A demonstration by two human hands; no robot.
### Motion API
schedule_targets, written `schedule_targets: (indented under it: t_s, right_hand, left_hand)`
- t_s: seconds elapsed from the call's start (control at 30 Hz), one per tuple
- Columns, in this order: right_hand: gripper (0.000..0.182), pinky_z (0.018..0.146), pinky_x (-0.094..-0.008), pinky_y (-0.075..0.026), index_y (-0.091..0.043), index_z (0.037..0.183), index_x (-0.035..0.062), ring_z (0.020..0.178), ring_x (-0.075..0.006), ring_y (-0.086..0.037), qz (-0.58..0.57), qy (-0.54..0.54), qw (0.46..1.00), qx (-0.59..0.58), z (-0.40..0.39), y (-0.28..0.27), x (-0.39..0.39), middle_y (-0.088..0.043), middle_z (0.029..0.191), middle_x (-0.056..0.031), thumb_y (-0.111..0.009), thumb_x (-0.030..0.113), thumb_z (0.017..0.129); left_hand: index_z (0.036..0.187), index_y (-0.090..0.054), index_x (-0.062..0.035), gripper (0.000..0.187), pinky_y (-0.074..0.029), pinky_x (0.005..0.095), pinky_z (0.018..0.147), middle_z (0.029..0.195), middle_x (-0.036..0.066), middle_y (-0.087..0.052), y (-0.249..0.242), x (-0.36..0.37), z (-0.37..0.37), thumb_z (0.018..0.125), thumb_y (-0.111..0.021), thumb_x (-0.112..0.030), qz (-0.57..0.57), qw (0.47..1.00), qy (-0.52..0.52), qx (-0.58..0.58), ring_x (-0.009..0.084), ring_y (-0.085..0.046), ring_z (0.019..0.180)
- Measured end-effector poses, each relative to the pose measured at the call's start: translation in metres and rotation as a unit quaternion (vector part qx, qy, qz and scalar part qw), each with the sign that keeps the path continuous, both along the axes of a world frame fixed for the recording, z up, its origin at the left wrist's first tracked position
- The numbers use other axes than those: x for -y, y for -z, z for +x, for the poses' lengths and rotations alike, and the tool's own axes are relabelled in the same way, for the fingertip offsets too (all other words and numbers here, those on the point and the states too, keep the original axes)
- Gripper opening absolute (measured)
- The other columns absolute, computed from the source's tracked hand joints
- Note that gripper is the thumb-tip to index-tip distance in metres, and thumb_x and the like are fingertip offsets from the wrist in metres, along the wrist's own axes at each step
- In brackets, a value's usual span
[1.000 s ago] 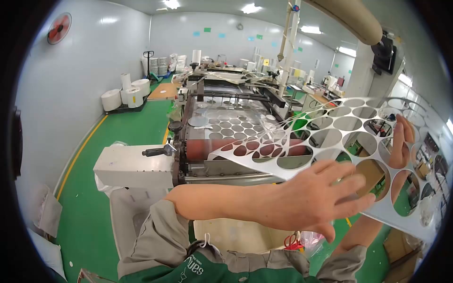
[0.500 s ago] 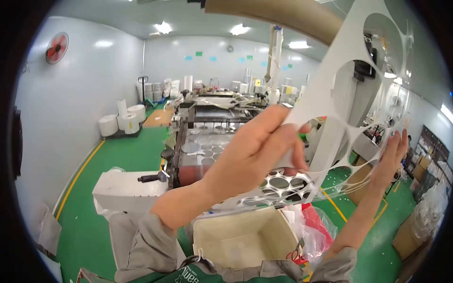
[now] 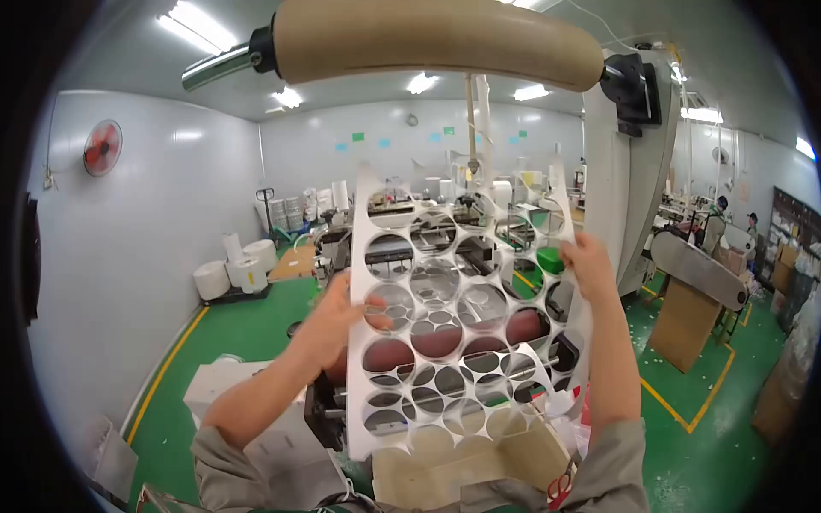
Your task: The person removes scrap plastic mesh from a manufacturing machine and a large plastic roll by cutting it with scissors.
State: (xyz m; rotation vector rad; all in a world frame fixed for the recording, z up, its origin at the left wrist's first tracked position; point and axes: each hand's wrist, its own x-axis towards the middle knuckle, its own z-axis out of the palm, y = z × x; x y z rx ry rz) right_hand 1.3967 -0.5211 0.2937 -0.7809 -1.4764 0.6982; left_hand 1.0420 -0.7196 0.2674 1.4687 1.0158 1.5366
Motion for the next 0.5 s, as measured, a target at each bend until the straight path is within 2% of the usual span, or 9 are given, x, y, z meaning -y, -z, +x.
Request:
schedule_targets:
  t_s: [0.1,0.13,0.17,0.2,0.3,0.37,0.43,0.47,0.5]
  right_hand:
    - [0.017,0.052,-0.0286,-0.038,-0.061,0.091,0.0003,0.059,-0.0132,-0.05,0.081,0.049,0.995,0.034,-0.032,-0.073,-0.039,-0.058,0.069,-0.005,-0.058,0.013,0.081]
    - [0.017,0.056,-0.0304,-0.04,-0.062,0.091,0.0006,0.063,-0.0165,-0.053,0.172,0.163,0.97,0.05,-0.042,-0.1,-0.047,-0.059,0.072,-0.0067,-0.058,0.015,0.082]
    - [0.018,0.061,-0.0321,-0.042,-0.062,0.092,0.0008,0.067,-0.0198,-0.055,0.259,0.275,0.924,0.063,-0.052,-0.12,-0.048,-0.061,0.075,-0.0083,-0.058,0.016,0.083]
    - [0.019,0.067,-0.0335,-0.043,-0.063,0.093,0.0022,0.075,-0.0226,-0.056,0.344,0.301,0.889,0.008,-0.058,-0.135,-0.029,-0.062,0.081,-0.0097,-0.059,0.018,0.084]
    - [0.022,0.084,-0.0361,-0.042,-0.064,0.099,0.0068,0.092,-0.0271,-0.056,0.519,0.332,0.784,-0.08,-0.054,-0.187,0.055,-0.063,0.094,-0.0108,-0.058,0.022,0.085]
    - [0.023,0.087,-0.0356,-0.043,-0.065,0.103,0.009,0.094,-0.0297,-0.056,0.579,0.383,0.715,-0.089,-0.037,-0.241,0.051,-0.063,0.098,-0.0122,-0.059,0.02,0.084]
    - [0.034,0.085,-0.0367,-0.046,-0.058,0.112,0.002,0.094,-0.0199,-0.056,0.474,0.367,0.8,-0.008,-0.016,-0.307,0.021,-0.062,0.101,-0.0094,-0.062,0.023,0.086]
    - [0.034,0.085,-0.0367,-0.046,-0.058,0.112,0.002,0.094,-0.0199,-0.056,0.473,0.366,0.802,-0.011,-0.011,-0.327,0.016,-0.062,0.101,-0.0094,-0.062,0.023,0.086]
    - [0.038,0.081,-0.0366,-0.048,-0.055,0.114,0.0001,0.092,-0.0182,-0.057,0.317,0.258,0.913,-0.002,-0.004,-0.345,0.017,-0.062,0.1,-0.0103,-0.063,0.025,0.086]
  left_hand:
    - [0.127,-0.041,-0.0059,0.045,-0.056,0.0342,0.068,0.107,0.014,-0.059,-0.065,-0.064,-0.031,0.085,-0.044,0.008,0.026,0.992,-0.122,0.001,0.0227,-0.066,0.079]
    - [0.13,-0.041,-0.0045,0.052,-0.056,0.0318,0.069,0.105,0.012,-0.057,-0.094,-0.068,-0.033,0.081,-0.046,0.011,0.065,0.992,-0.105,0.008,0.0213,-0.063,0.08]
    - [0.133,-0.04,-0.0055,0.054,-0.056,0.031,0.07,0.107,0.012,-0.057,-0.116,-0.092,-0.047,0.082,-0.046,0.01,0.116,0.985,-0.131,0.008,0.0206,-0.063,0.08]
    - [0.134,-0.041,-0.0069,0.052,-0.055,0.0305,0.072,0.109,0.012,-0.057,-0.144,-0.097,-0.042,0.085,-0.046,0.009,0.147,0.97,-0.194,0.011,0.0192,-0.062,0.079]
    - [0.134,-0.041,-0.0063,0.043,-0.052,0.0278,0.075,0.105,0.011,-0.061,-0.203,-0.109,-0.053,0.092,-0.043,0.003,0.253,0.951,-0.178,-0.009,0.0149,-0.059,0.079]
    - [0.132,-0.043,-0.0062,0.038,-0.051,0.0274,0.076,0.102,0.011,-0.062,-0.224,-0.107,-0.049,0.094,-0.043,0.0,0.301,0.943,-0.135,0.044,0.0145,-0.059,0.08]
    - [0.123,-0.048,-0.0077,0.028,-0.05,0.0289,0.081,0.103,0.011,-0.062,-0.231,-0.113,-0.062,0.095,-0.046,-0.004,0.322,0.939,-0.103,0.06,0.0166,-0.059,0.086]
    - [0.122,-0.049,-0.0078,0.027,-0.049,0.0308,0.084,0.104,0.01,-0.062,-0.228,-0.112,-0.06,0.095,-0.047,-0.004,0.325,0.937,-0.098,0.079,0.0174,-0.06,0.088]
    - [0.121,-0.05,-0.0079,0.026,-0.049,0.0327,0.086,0.104,0.009,-0.062,-0.227,-0.111,-0.059,0.095,-0.047,-0.004,0.327,0.935,-0.093,0.099,0.0182,-0.06,0.09]
